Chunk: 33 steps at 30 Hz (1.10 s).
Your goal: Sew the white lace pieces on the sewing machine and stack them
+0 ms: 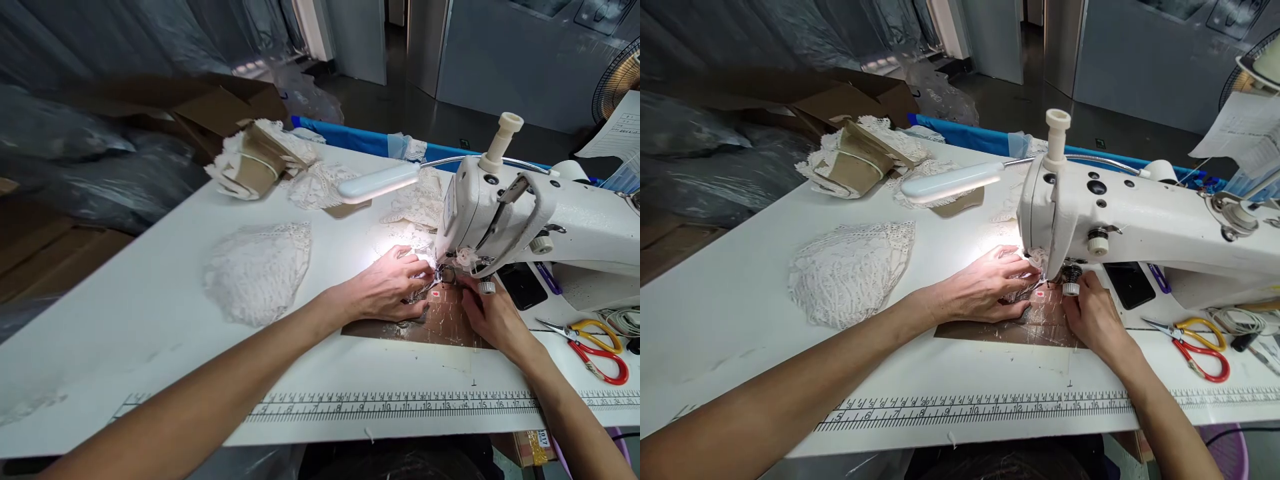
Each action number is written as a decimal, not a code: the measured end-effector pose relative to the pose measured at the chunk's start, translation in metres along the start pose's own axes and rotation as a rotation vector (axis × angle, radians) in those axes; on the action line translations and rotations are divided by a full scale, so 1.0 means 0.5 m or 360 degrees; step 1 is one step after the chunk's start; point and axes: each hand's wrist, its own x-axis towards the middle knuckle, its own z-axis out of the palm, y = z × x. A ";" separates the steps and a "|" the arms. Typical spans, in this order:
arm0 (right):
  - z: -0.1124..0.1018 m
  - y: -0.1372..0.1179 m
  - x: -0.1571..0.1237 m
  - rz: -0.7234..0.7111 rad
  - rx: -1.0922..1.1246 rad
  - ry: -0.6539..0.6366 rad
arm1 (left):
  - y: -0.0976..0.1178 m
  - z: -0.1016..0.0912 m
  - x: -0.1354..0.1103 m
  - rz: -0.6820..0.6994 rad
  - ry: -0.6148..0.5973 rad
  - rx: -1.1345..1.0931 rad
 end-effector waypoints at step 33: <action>0.006 0.041 0.024 0.0154 0.0219 0.0146 | -0.013 0.000 0.000 0.0036 0.0074 0.0071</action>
